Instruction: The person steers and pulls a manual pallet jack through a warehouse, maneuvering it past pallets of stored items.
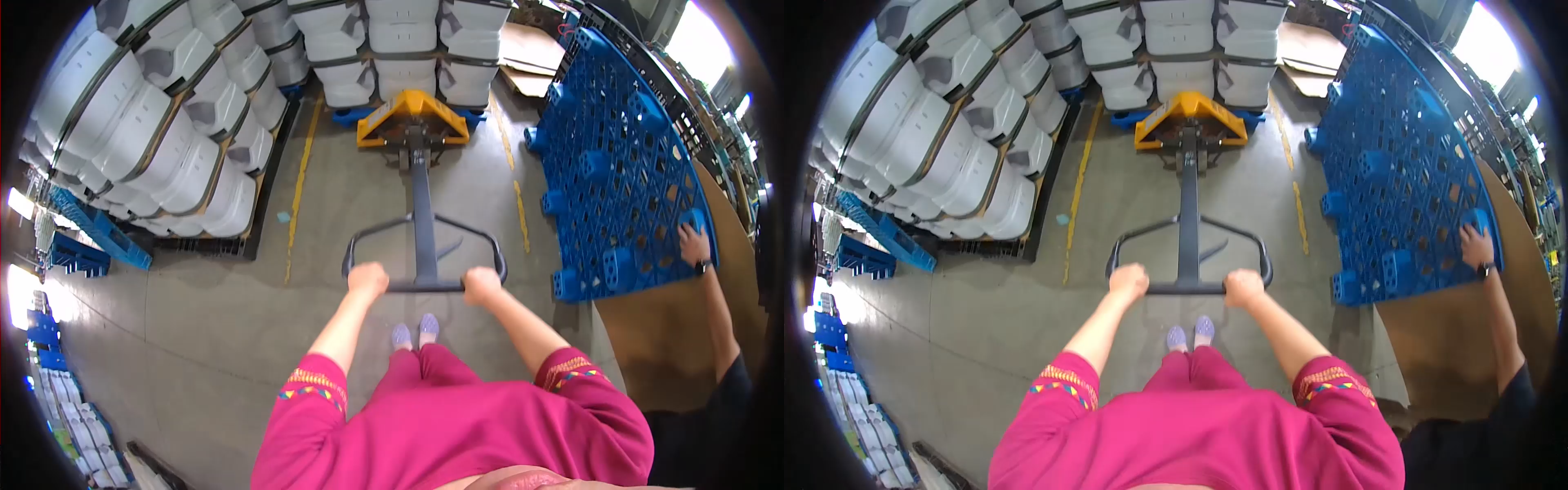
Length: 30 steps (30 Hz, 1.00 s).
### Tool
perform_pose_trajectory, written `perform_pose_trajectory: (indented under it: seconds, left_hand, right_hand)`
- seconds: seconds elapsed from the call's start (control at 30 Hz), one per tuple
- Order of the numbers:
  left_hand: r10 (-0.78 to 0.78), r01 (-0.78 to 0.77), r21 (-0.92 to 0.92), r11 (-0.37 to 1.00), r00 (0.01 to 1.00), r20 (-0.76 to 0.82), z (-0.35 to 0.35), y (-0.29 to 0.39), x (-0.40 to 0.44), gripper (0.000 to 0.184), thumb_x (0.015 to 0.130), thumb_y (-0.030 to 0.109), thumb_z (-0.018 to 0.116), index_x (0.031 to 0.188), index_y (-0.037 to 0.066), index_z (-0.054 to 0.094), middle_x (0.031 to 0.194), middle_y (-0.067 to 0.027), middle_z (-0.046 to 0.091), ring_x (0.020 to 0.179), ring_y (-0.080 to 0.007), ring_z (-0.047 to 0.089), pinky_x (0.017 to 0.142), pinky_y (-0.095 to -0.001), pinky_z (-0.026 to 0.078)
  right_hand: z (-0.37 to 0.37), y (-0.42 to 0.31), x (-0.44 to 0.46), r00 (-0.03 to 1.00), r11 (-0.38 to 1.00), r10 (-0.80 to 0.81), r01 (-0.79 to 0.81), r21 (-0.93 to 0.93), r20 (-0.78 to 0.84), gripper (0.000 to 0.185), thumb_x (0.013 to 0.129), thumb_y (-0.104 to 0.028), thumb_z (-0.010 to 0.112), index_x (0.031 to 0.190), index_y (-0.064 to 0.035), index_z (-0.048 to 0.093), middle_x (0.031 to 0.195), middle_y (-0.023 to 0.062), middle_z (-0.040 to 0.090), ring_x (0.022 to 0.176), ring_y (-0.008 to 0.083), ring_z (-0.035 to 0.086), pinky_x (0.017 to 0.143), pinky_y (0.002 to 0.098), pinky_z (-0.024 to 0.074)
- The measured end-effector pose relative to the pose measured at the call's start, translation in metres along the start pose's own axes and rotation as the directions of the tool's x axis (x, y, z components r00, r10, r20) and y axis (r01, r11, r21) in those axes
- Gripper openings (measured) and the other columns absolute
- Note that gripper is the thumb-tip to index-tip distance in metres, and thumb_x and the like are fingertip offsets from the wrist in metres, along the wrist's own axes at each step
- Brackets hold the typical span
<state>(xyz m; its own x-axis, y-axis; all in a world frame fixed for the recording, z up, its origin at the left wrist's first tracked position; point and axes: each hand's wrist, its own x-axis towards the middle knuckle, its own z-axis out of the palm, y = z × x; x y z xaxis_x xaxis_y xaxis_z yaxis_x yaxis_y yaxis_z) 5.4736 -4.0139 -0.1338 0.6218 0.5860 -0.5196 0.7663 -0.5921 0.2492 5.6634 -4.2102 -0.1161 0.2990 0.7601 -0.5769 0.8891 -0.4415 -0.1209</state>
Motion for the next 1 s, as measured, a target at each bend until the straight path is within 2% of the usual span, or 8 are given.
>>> perform_pose_trajectory:
  seconds: [0.3, 0.37, 0.43, 0.5, 0.7, 0.83, 0.9, 1.0]
  left_hand:
    - [-0.028, 0.015, -0.074, 0.997, 0.986, -0.166, -0.034, 0.025, -0.028, 0.024, 0.069, 0.014, 0.051, 0.081, 0.005, 0.069, 0.089, -0.0195, 0.065, 0.089, -0.0338, 0.063, 0.077, -0.0393, 0.049]
    - [-0.03, 0.021, -0.061, 0.998, 0.988, -0.151, -0.026, 0.024, -0.044, 0.026, 0.074, 0.016, 0.049, 0.087, 0.004, 0.068, 0.093, -0.0193, 0.064, 0.091, -0.0345, 0.062, 0.079, -0.0409, 0.048]
    - [-0.027, 0.014, -0.086, 0.996, 0.989, -0.144, -0.016, 0.025, -0.066, 0.022, 0.069, 0.014, 0.052, 0.08, 0.005, 0.069, 0.089, -0.0196, 0.065, 0.088, -0.0341, 0.063, 0.075, -0.0401, 0.049]
    - [-0.005, -0.004, -0.063, 0.998, 0.99, -0.144, -0.013, 0.021, -0.094, 0.023, 0.068, 0.015, 0.052, 0.08, 0.005, 0.069, 0.088, -0.0191, 0.065, 0.087, -0.0341, 0.063, 0.075, -0.04, 0.049]
    - [0.0, -0.009, -0.054, 0.998, 0.988, -0.153, 0.033, 0.005, -0.155, 0.022, 0.067, 0.017, 0.054, 0.078, 0.006, 0.07, 0.086, -0.0188, 0.065, 0.085, -0.0332, 0.064, 0.074, -0.04, 0.05]
    - [0.069, -0.091, -0.113, 0.989, 0.98, -0.184, 0.041, 0.0, -0.211, 0.016, 0.064, 0.02, 0.056, 0.064, 0.008, 0.068, 0.07, -0.0173, 0.064, 0.068, -0.0324, 0.064, 0.058, -0.0432, 0.047]
    - [-0.005, -0.022, -0.144, 0.989, 0.982, -0.189, 0.06, -0.006, -0.222, 0.015, 0.065, 0.02, 0.056, 0.063, 0.01, 0.068, 0.067, -0.013, 0.064, 0.067, -0.0283, 0.064, 0.056, -0.0418, 0.047]
    - [0.005, -0.048, -0.157, 0.986, 0.965, -0.264, 0.063, -0.004, -0.25, 0.018, 0.067, 0.02, 0.055, 0.07, 0.01, 0.069, 0.077, -0.0129, 0.067, 0.074, -0.0292, 0.064, 0.062, -0.041, 0.049]
  right_hand:
    - [-0.024, 0.007, -0.025, 0.981, 0.998, 0.057, -0.049, 0.05, -0.187, 0.022, 0.061, -0.014, 0.058, 0.08, -0.0114, 0.069, 0.084, 0.0136, 0.066, 0.085, 0.0293, 0.064, 0.077, 0.0368, 0.0508]
    - [-0.019, 0.003, -0.039, 0.983, 0.998, 0.048, -0.038, 0.058, -0.179, 0.023, 0.061, -0.014, 0.057, 0.08, -0.0096, 0.068, 0.085, 0.0154, 0.065, 0.085, 0.031, 0.063, 0.076, 0.0387, 0.0506]
    - [-0.001, -0.001, -0.054, 0.98, 0.995, 0.059, -0.043, 0.085, -0.192, 0.024, 0.06, -0.015, 0.057, 0.08, -0.0098, 0.069, 0.084, 0.0154, 0.065, 0.084, 0.0315, 0.063, 0.075, 0.0391, 0.0508]
    - [0.014, -0.011, -0.071, 0.982, 0.999, 0.045, -0.044, 0.009, -0.185, 0.024, 0.059, -0.016, 0.057, 0.08, -0.0103, 0.069, 0.082, 0.0152, 0.065, 0.082, 0.0319, 0.063, 0.075, 0.0398, 0.0508]
    - [0.054, -0.039, -0.141, 0.979, 0.999, 0.037, -0.031, 0.035, -0.202, 0.02, 0.059, -0.015, 0.059, 0.075, -0.0078, 0.068, 0.082, 0.0161, 0.066, 0.081, 0.0315, 0.064, 0.075, 0.0388, 0.0515]
    - [0.083, -0.052, -0.176, 0.988, 0.997, 0.075, -0.073, 0.024, -0.137, 0.018, 0.06, -0.014, 0.062, 0.075, -0.0076, 0.068, 0.082, 0.017, 0.065, 0.081, 0.0324, 0.064, 0.075, 0.039, 0.0513]
    - [0.077, -0.072, -0.203, 0.983, 1.0, 0.022, -0.022, -0.002, -0.185, 0.018, 0.06, -0.014, 0.063, 0.076, -0.0074, 0.069, 0.083, 0.0164, 0.065, 0.082, 0.0326, 0.063, 0.075, 0.0401, 0.0508]
    - [0.088, -0.072, -0.213, 0.976, 0.997, -0.06, 0.048, -0.059, -0.211, 0.019, 0.063, -0.012, 0.06, 0.077, -0.0005, 0.065, 0.079, 0.0209, 0.063, 0.08, 0.0373, 0.062, 0.073, 0.0435, 0.0491]
